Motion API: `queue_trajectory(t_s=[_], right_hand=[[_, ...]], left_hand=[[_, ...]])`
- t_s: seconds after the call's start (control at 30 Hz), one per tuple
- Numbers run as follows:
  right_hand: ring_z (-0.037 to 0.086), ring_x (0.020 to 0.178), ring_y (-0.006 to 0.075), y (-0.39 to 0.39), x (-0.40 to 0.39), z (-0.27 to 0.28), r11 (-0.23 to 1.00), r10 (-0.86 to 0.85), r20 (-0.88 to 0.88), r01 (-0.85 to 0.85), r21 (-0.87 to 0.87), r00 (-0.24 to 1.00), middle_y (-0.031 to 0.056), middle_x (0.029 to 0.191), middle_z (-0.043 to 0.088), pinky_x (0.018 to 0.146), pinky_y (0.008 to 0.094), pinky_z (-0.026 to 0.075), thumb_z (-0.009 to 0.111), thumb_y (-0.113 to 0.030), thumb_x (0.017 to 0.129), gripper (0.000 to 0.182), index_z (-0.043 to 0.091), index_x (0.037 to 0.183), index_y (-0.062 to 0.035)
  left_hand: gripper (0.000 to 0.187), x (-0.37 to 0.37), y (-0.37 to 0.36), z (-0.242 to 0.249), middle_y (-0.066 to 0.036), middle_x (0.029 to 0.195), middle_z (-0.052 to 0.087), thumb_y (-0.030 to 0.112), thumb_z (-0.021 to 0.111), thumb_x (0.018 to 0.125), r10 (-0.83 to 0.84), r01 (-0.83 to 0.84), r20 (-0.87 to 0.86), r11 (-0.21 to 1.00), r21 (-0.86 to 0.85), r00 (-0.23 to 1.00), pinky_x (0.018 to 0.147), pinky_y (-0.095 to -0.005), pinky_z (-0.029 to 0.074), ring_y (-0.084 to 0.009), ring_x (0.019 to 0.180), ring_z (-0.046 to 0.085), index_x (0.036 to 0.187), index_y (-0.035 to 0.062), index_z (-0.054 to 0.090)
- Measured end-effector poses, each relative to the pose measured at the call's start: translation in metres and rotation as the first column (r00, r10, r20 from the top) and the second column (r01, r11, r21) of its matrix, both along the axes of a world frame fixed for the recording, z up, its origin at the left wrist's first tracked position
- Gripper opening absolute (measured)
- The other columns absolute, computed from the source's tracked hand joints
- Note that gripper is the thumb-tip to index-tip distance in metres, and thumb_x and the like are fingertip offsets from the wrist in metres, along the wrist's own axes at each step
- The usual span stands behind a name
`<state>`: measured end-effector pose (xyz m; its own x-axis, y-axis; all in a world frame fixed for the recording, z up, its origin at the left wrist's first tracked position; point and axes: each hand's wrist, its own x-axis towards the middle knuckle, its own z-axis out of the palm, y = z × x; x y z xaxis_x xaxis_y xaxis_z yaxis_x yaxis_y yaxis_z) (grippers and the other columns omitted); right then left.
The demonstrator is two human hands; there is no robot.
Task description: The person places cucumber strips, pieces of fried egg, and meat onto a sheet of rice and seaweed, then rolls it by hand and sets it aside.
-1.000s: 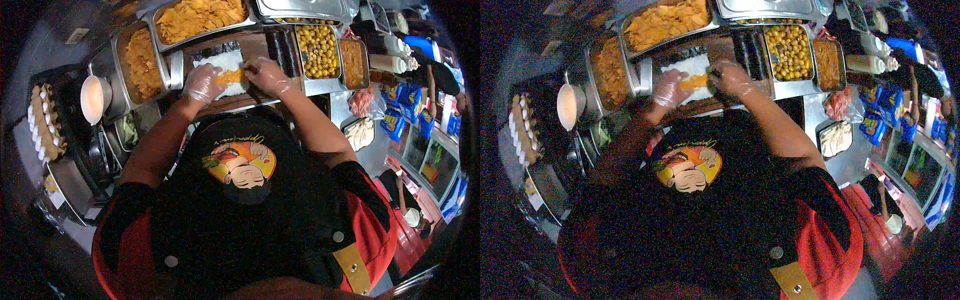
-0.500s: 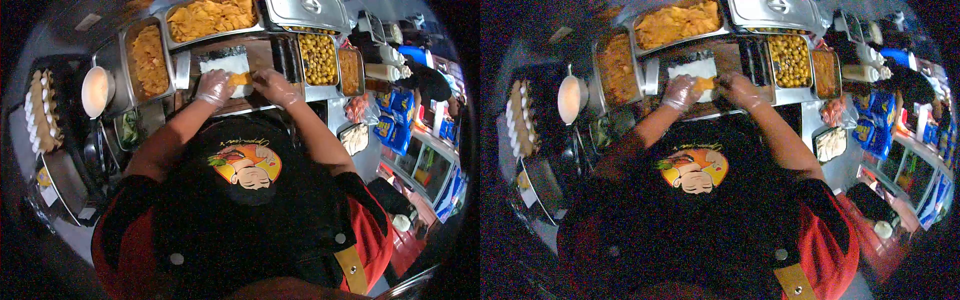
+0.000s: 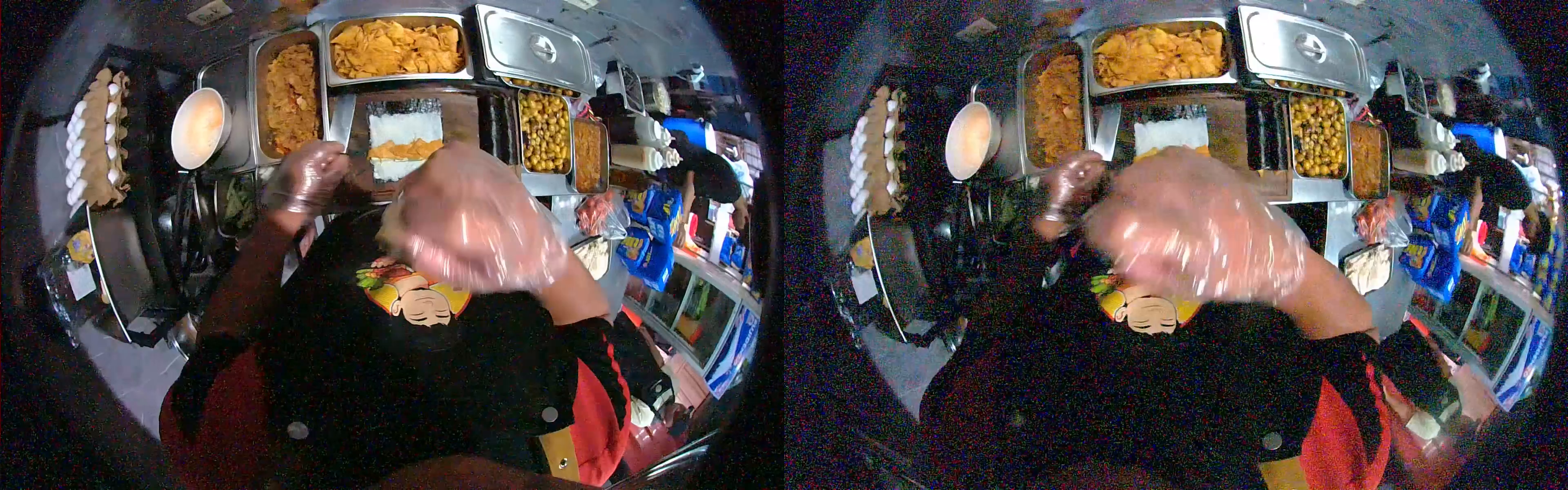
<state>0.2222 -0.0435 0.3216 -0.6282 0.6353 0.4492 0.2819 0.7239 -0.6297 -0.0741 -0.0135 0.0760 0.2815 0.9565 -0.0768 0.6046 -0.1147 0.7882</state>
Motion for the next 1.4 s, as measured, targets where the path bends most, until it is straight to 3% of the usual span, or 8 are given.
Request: queue_trajectory(t_s=[0.03, 0.07, 0.13, 0.7, 0.8, 0.9, 1.03, 1.4], right_hand=[[0.07, 0.089, 0.033, 0.003, -0.007, 0.028, 0.998, 0.065, -0.007, -0.065, 0.016, 0.998, 0.0111, 0.097, 0.069, 0.075, 0.0457, 0.056, 0.078, -0.012, 0.087, 0.018, 0.069, 0.102, -0.0104], [0.071, 0.086, 0.0301, 0.005, -0.012, 0.046, 0.991, 0.129, -0.012, -0.129, 0.03, 0.992, 0.011, 0.097, 0.069, 0.072, 0.0434, 0.056, 0.084, -0.01, 0.085, 0.017, 0.072, 0.097, -0.0093], [0.071, 0.085, 0.0301, 0.007, -0.021, 0.07, 0.979, 0.199, -0.029, -0.198, 0.053, 0.98, 0.0112, 0.097, 0.069, 0.071, 0.0432, 0.056, 0.084, -0.01, 0.085, 0.017, 0.072, 0.097, -0.0091], [0.072, 0.084, 0.0301, 0.01, -0.051, 0.078, 0.965, 0.254, -0.083, -0.258, -0.048, 0.964, 0.0132, 0.097, 0.07, 0.07, 0.0413, 0.055, 0.085, -0.011, 0.085, 0.018, 0.071, 0.097, -0.0077], [0.072, 0.084, 0.0301, 0.012, -0.034, 0.045, 0.985, 0.087, -0.041, -0.092, -0.147, 0.995, 0.0135, 0.096, 0.071, 0.069, 0.041, 0.055, 0.085, -0.011, 0.086, 0.018, 0.071, 0.097, -0.0075], [0.069, 0.082, 0.0384, 0.007, -0.008, -0.018, 0.912, -0.237, 0.234, 0.299, -0.28, 0.943, 0.0141, 0.092, 0.069, 0.073, 0.045, 0.055, 0.073, -0.014, 0.096, 0.016, 0.062, 0.104, -0.0068], [0.072, 0.08, 0.0383, -0.017, 0.049, -0.127, 0.705, -0.348, 0.505, 0.575, -0.415, 0.79, 0.018, 0.1, 0.074, 0.072, 0.0479, 0.057, 0.075, -0.018, 0.096, 0.027, 0.065, 0.119, -0.0057], [0.073, 0.098, 0.0404, -0.073, 0.091, -0.187, 0.402, -0.392, 0.564, 0.687, -0.605, 0.726, 0.0228, 0.107, 0.075, 0.087, 0.0434, 0.057, 0.076, -0.017, 0.095, 0.033, 0.067, 0.123, -0.0026]], left_hand=[[0.019, -0.042, 0.007, -0.069, -0.013, 0.085, 0.069, 0.014, 0.074, 0.093, -0.118, 0.165, 0.429, 0.983, -0.074, 0.895, 0.075, -0.0383, 0.056, -0.0278, 0.081, 0.07, 0.105, -0.0003, 0.073], [0.021, -0.01, 0.002, 0.045, -0.013, 0.086, 0.067, 0.014, 0.074, 0.094, -0.086, 0.055, 0.107, 0.962, 0.269, 0.99, 0.074, -0.0364, 0.055, -0.025, 0.08, 0.068, 0.106, -0.003, 0.072], [0.02, -0.024, 0.016, 0.028, -0.015, 0.09, 0.07, 0.013, 0.072, 0.095, -0.11, 0.141, 0.168, 0.973, -0.185, 0.98, 0.076, -0.0372, 0.056, -0.0268, 0.083, 0.07, 0.107, -0.0029, 0.072], [0.025, -0.048, 0.015, 0.047, -0.009, 0.104, 0.072, 0.013, 0.073, 0.098, 0.048, -0.071, 0.106, 0.973, 0.218, 0.993, 0.08, -0.0341, 0.057, -0.0164, 0.092, 0.069, 0.119, 0.0, 0.071], [0.038, -0.106, 0.074, -0.038, -0.015, 0.113, 0.075, 0.015, 0.071, 0.097, 0.321, -0.208, 0.566, 0.944, -0.257, 0.759, 0.089, -0.0352, 0.058, -0.0203, 0.101, 0.072, 0.132, 0.0014, 0.067], [0.039, -0.064, 0.097, 0.116, -0.019, 0.12, 0.075, 0.014, 0.067, 0.096, 0.283, -0.307, -0.227, 0.948, -0.079, 0.932, 0.094, -0.0359, 0.058, -0.0248, 0.107, 0.074, 0.133, 0.0017, 0.068], [0.04, -0.064, 0.173, 0.072, -0.024, 0.132, 0.07, 0.011, 0.063, 0.094, -0.029, 0.024, -0.647, 1.0, -0.016, 0.762, 0.1, -0.0448, 0.058, -0.0353, 0.119, 0.07, 0.133, 0.0034, 0.069], [0.077, -0.058, 0.274, -0.076, -0.022, 0.144, 0.064, 0.027, 0.091, 0.077, -0.2, 0.095, -0.672, 0.977, -0.19, 0.713, 0.109, -0.0462, 0.054, -0.0381, 0.13, 0.065, 0.144, 0.0059, 0.06]])
